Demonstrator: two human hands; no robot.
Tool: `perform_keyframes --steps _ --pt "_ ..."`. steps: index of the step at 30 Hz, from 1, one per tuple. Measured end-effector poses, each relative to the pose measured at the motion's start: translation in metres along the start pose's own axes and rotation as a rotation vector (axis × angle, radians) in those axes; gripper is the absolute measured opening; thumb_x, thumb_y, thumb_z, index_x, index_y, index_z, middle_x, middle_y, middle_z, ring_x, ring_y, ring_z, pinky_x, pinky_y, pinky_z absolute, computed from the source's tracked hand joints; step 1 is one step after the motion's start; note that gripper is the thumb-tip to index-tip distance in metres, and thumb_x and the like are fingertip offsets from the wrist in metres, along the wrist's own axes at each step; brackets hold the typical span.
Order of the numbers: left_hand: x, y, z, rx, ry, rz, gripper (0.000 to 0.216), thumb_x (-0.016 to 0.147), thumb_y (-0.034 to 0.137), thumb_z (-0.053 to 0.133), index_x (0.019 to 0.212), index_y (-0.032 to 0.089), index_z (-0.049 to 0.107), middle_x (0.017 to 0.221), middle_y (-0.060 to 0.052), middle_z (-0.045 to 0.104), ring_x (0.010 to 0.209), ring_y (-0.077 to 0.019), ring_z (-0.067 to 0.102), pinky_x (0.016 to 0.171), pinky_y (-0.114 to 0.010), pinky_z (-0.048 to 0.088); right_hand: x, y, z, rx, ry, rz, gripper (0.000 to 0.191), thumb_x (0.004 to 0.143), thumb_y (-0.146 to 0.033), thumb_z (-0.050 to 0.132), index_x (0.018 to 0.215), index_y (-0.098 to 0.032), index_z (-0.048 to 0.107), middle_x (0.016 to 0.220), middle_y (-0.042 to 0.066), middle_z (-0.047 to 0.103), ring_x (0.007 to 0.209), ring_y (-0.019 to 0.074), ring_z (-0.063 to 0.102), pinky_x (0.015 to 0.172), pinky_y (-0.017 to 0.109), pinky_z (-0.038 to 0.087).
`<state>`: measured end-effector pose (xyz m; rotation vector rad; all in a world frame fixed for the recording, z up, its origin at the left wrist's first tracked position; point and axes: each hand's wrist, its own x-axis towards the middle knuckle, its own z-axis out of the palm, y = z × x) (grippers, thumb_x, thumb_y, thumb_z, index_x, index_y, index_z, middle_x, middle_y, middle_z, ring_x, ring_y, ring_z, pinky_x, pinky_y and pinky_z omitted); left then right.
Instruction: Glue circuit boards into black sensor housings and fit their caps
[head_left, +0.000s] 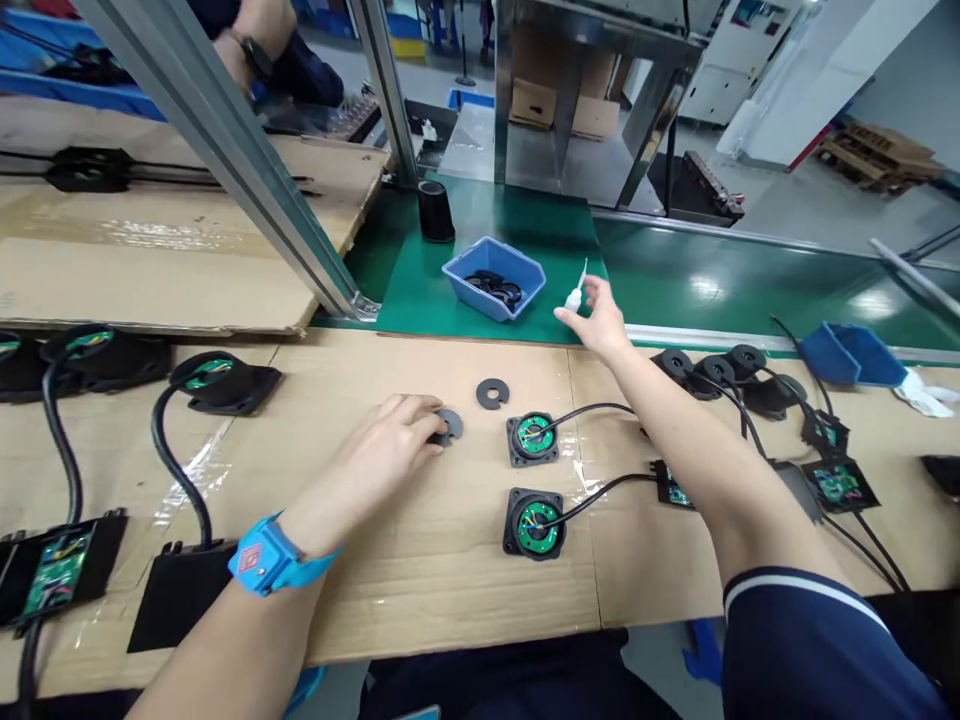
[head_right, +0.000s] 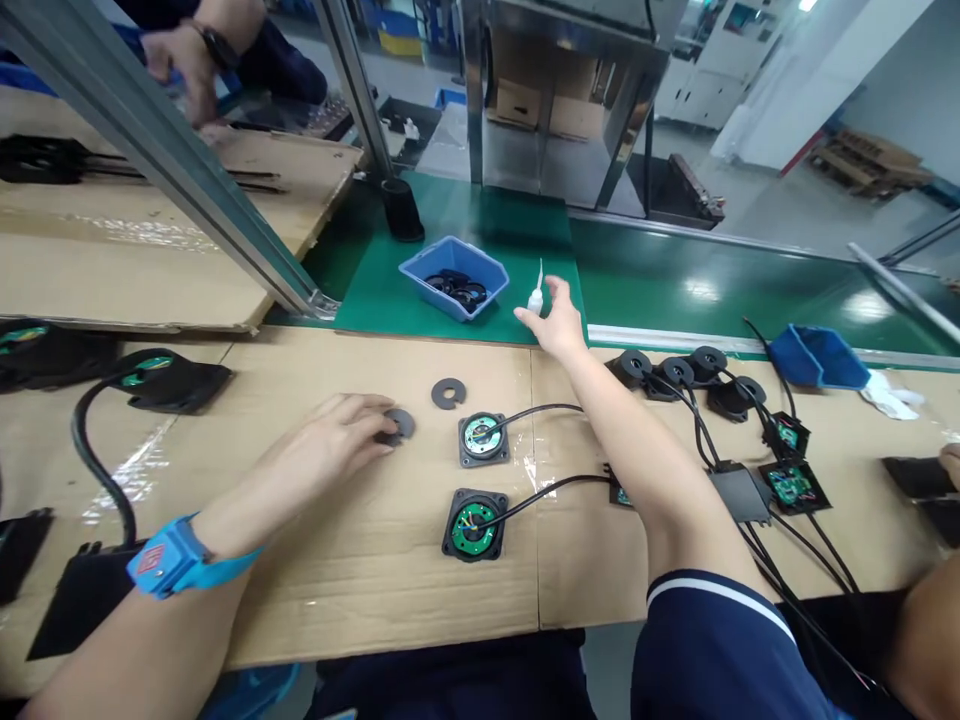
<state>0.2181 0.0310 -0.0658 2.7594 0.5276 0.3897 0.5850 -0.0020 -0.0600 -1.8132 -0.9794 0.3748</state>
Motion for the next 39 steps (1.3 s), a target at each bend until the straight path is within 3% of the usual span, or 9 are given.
perform_keyframes --steps 2,5,7,10,12,16,23,29,39 --pt "0.000 0.011 -0.007 -0.042 0.036 -0.011 0.024 0.099 0.040 0.055 0.097 0.017 0.059 0.117 -0.015 0.064 0.109 -0.0317 0.059 0.094 -0.052 0.051 -0.035 -0.017 -0.020 -0.004 0.036 -0.080 0.079 0.072 -0.033 0.085 0.139 -0.017 0.046 0.141 0.015 0.055 0.128 0.0230 0.055 0.111 0.038 0.041" --pt "-0.002 0.043 -0.021 -0.283 0.074 0.008 0.014 0.104 0.030 0.044 0.097 0.018 0.044 0.119 -0.013 0.059 0.113 -0.0238 0.058 0.091 -0.040 0.050 -0.112 -0.043 -0.055 0.043 -0.104 -0.350 0.026 0.093 -0.035 0.067 0.111 -0.017 0.063 0.109 0.007 0.069 0.102 0.0170 0.065 0.094 0.033 0.050" --pt "-0.004 0.067 -0.022 -0.475 -0.006 0.110 0.018 0.102 0.032 0.050 0.096 0.019 0.038 0.124 -0.013 0.055 0.115 -0.0208 0.057 0.088 -0.034 0.050 -0.165 -0.053 -0.074 -0.092 -0.279 -0.404 0.016 0.097 -0.030 0.064 0.108 -0.019 0.066 0.104 0.004 0.071 0.100 0.0152 0.067 0.090 0.031 0.051" --pt "-0.007 0.096 -0.004 -0.634 -0.114 0.207 0.042 0.091 0.038 0.071 0.097 0.021 0.033 0.134 -0.013 0.054 0.124 -0.0216 0.056 0.092 -0.032 0.051 -0.219 -0.049 -0.085 -0.322 -0.397 -0.488 0.024 0.096 -0.031 0.066 0.115 -0.018 0.065 0.109 0.005 0.072 0.101 0.0179 0.066 0.089 0.035 0.050" --pt "-0.010 0.107 0.014 -0.690 -0.108 0.170 0.040 0.092 0.031 0.070 0.096 0.021 0.031 0.131 -0.012 0.057 0.120 -0.0194 0.059 0.090 -0.031 0.052 -0.235 -0.040 -0.082 -0.371 -0.417 -0.481 0.017 0.097 -0.030 0.064 0.109 -0.018 0.066 0.100 0.004 0.072 0.092 0.0174 0.065 0.084 0.034 0.050" --pt "-0.015 0.119 0.032 -0.654 -0.014 0.100 0.038 0.094 0.026 0.067 0.097 0.021 0.030 0.125 -0.012 0.056 0.118 -0.0197 0.057 0.087 -0.031 0.051 -0.245 -0.027 -0.075 -0.255 -0.328 -0.508 0.005 0.095 -0.021 0.067 0.093 -0.017 0.067 0.081 0.002 0.065 0.075 0.0131 0.058 0.072 0.028 0.047" --pt "-0.030 0.130 0.000 -0.418 0.005 0.026 0.004 0.102 0.017 0.043 0.106 0.015 0.043 0.127 -0.013 0.048 0.126 -0.0173 0.046 0.104 -0.029 0.041 -0.249 -0.021 -0.077 -0.201 -0.260 -0.564 0.007 0.090 -0.019 0.073 0.094 -0.016 0.069 0.081 0.002 0.065 0.075 0.0119 0.058 0.072 0.029 0.046" --pt "-0.028 0.147 -0.003 -0.353 0.028 0.018 0.048 0.098 0.028 0.064 0.141 0.015 0.048 0.130 -0.003 0.060 0.120 -0.0090 0.056 0.110 -0.017 0.040 -0.242 -0.013 -0.077 -0.138 -0.303 -0.553 0.007 0.090 -0.018 0.073 0.095 -0.016 0.068 0.082 0.001 0.065 0.077 0.0104 0.059 0.074 0.027 0.046" --pt "-0.005 0.142 0.009 -0.218 0.003 0.130 0.045 0.094 0.037 0.066 0.130 0.011 0.057 0.119 -0.005 0.061 0.111 -0.0141 0.056 0.102 -0.026 0.046 -0.241 -0.007 -0.077 -0.132 -0.338 -0.533 0.010 0.089 -0.019 0.075 0.095 -0.014 0.069 0.081 0.002 0.063 0.076 0.0105 0.056 0.074 0.028 0.045"
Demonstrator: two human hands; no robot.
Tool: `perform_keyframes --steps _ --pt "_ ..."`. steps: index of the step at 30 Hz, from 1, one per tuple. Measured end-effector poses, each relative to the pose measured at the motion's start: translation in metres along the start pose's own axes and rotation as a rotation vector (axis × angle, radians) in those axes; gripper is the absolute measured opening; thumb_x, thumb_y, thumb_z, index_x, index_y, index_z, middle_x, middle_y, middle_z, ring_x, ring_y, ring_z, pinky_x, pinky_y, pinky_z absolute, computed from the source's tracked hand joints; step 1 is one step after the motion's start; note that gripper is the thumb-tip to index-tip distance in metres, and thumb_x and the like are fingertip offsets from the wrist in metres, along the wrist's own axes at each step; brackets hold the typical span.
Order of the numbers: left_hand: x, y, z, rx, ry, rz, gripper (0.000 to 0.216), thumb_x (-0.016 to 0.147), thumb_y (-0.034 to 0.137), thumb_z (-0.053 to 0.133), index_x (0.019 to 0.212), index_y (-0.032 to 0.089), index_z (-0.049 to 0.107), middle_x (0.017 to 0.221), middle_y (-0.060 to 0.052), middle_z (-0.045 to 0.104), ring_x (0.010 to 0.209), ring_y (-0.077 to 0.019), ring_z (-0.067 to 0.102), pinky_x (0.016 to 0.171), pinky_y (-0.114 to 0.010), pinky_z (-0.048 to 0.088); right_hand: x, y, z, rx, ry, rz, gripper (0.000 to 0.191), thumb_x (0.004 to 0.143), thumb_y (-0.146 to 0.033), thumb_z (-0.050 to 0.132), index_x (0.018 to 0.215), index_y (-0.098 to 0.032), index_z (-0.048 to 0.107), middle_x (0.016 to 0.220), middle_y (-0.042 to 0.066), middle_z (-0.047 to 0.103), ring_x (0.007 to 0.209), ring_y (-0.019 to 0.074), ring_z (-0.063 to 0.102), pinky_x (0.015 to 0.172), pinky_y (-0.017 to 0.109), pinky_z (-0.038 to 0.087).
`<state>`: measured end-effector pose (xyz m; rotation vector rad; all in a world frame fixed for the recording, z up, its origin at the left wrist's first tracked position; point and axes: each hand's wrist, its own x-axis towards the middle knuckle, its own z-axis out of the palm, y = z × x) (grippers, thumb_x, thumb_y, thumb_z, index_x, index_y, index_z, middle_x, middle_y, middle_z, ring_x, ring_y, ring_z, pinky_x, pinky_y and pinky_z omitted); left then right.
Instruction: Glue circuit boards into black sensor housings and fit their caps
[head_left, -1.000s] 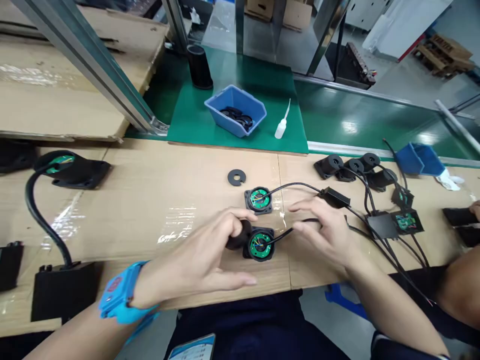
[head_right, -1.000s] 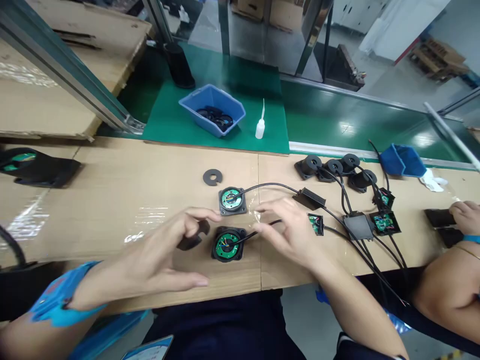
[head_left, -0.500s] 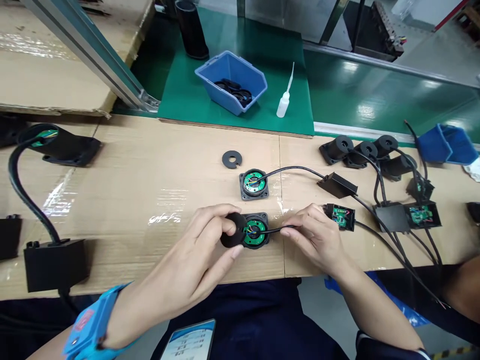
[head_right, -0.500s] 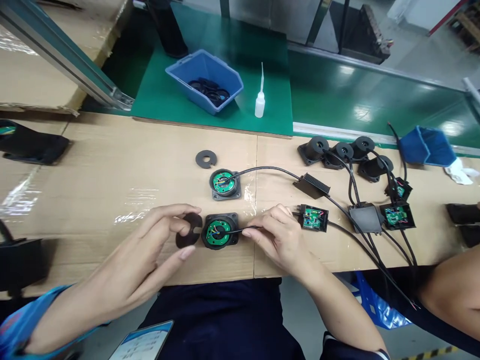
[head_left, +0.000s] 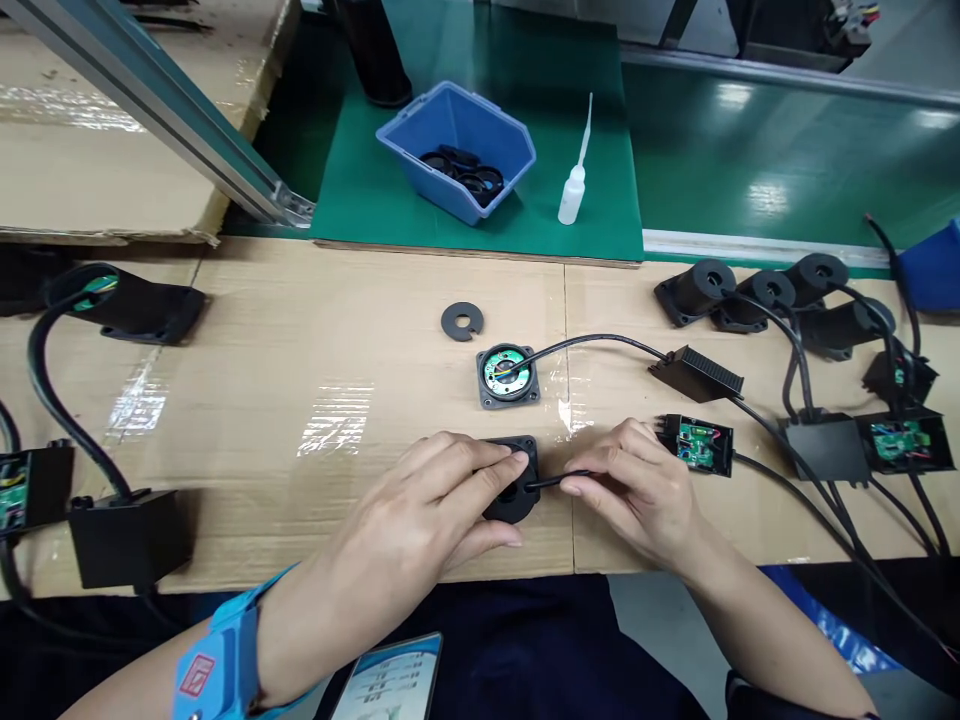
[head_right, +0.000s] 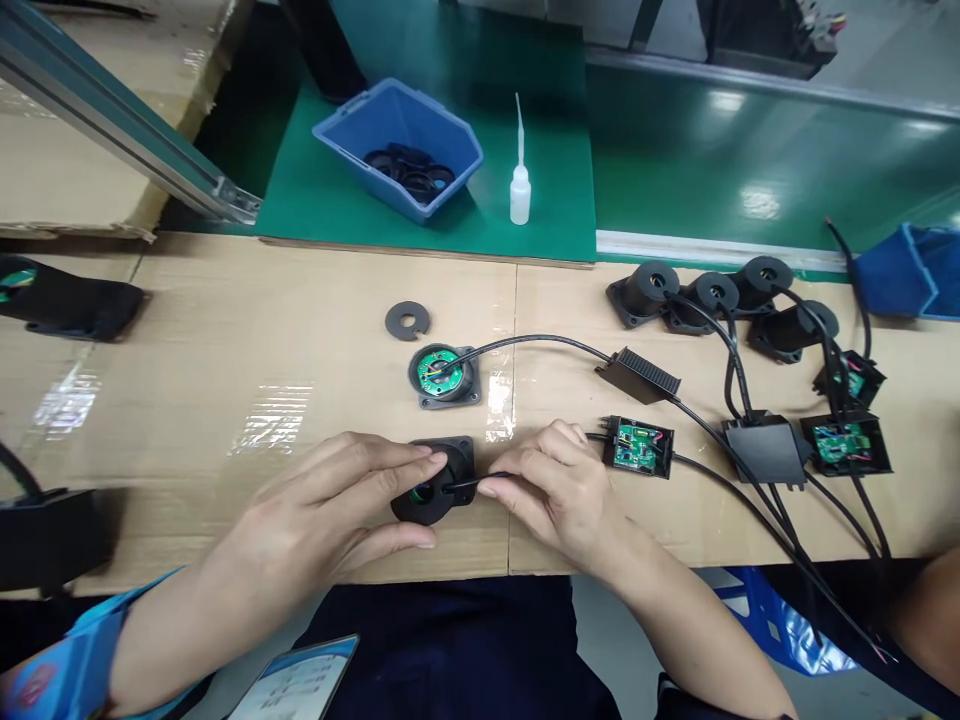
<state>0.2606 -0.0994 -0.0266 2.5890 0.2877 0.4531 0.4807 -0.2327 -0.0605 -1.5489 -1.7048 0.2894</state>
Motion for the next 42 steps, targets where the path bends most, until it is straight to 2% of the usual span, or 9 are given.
perform_keyframes --steps 5,11,16,19,21,24,27,34,42 --pt "0.002 -0.006 0.000 -0.015 -0.097 -0.012 0.044 0.096 0.042 0.062 0.130 0.014 0.056 0.119 -0.005 0.059 0.111 -0.0148 0.055 0.098 -0.028 0.049 -0.002 -0.007 -0.005 -0.144 0.096 -0.055 0.015 0.087 -0.023 0.078 0.098 -0.015 0.072 0.083 0.004 0.067 0.080 0.0143 0.061 0.075 0.032 0.048" --pt "0.007 -0.005 -0.003 0.078 -0.105 0.067 0.043 0.101 0.036 0.056 0.133 0.009 0.056 0.118 -0.007 0.063 0.110 -0.0196 0.055 0.095 -0.035 0.052 -0.008 -0.027 0.003 -0.311 0.074 -0.441 0.041 0.090 -0.042 0.074 0.114 -0.008 0.073 0.102 0.006 0.076 0.078 0.0162 0.065 0.062 0.031 0.053" --pt "0.003 -0.004 -0.002 0.230 -0.113 0.186 0.040 0.103 0.024 0.051 0.135 0.002 0.055 0.125 -0.012 0.066 0.116 -0.0249 0.056 0.093 -0.038 0.052 -0.013 -0.025 0.029 -0.350 0.045 -0.423 0.029 0.091 -0.027 0.072 0.111 -0.006 0.072 0.105 0.008 0.076 0.072 0.0144 0.066 0.057 0.029 0.052" --pt "-0.002 -0.013 0.003 0.217 -0.066 0.202 0.057 0.098 0.045 0.058 0.135 0.001 0.057 0.129 -0.015 0.065 0.120 -0.0298 0.056 0.094 -0.042 0.052 -0.014 -0.026 0.035 -0.334 0.075 -0.390 0.024 0.090 -0.022 0.071 0.109 -0.007 0.071 0.099 0.007 0.076 0.071 0.0145 0.066 0.058 0.030 0.053" --pt "-0.005 -0.020 0.009 0.033 -0.022 0.123 0.058 0.096 0.053 0.060 0.135 0.009 0.060 0.130 -0.013 0.064 0.125 -0.0285 0.056 0.101 -0.043 0.051 -0.014 -0.028 0.036 -0.328 0.086 -0.369 0.021 0.091 -0.021 0.069 0.107 -0.007 0.070 0.099 0.007 0.075 0.071 0.0142 0.067 0.060 0.030 0.053" --pt "-0.006 -0.025 0.019 -0.401 -0.014 -0.155 0.035 0.105 0.032 0.052 0.137 0.023 0.060 0.130 -0.005 0.066 0.125 -0.0177 0.060 0.107 -0.033 0.050 -0.014 -0.030 0.034 -0.325 0.091 -0.362 0.016 0.092 -0.019 0.066 0.103 -0.008 0.071 0.099 0.006 0.076 0.072 0.0129 0.068 0.061 0.028 0.054" --pt "-0.006 -0.021 0.030 -0.628 0.056 -0.307 0.039 0.106 0.026 0.047 0.145 0.018 0.047 0.128 -0.009 0.066 0.120 -0.0143 0.063 0.104 -0.030 0.052 -0.015 -0.031 0.034 -0.342 0.088 -0.366 0.014 0.094 -0.020 0.064 0.102 -0.011 0.071 0.101 0.005 0.076 0.076 0.0126 0.070 0.063 0.028 0.054" --pt "-0.012 0.003 0.038 -0.342 0.110 -0.233 0.030 0.105 0.023 0.041 0.117 0.018 0.068 0.117 -0.007 0.070 0.114 -0.0176 0.063 0.105 -0.038 0.047 -0.017 -0.045 0.032 -0.424 0.149 -0.392 0.015 0.099 -0.020 0.057 0.092 -0.014 0.069 0.083 0.002 0.069 0.068 0.0111 0.065 0.064 0.028 0.047" --pt "-0.032 0.043 -0.006 0.001 0.257 -0.281 0.038 0.102 0.029 0.050 0.140 0.025 0.060 0.149 -0.010 0.050 0.137 -0.0290 0.046 0.115 -0.055 0.034 -0.017 -0.063 0.021 -0.485 0.178 -0.511 0.031 0.104 -0.026 0.050 0.082 -0.015 0.068 0.073 0.000 0.062 0.052 0.0068 0.050 0.046 0.027 0.028"
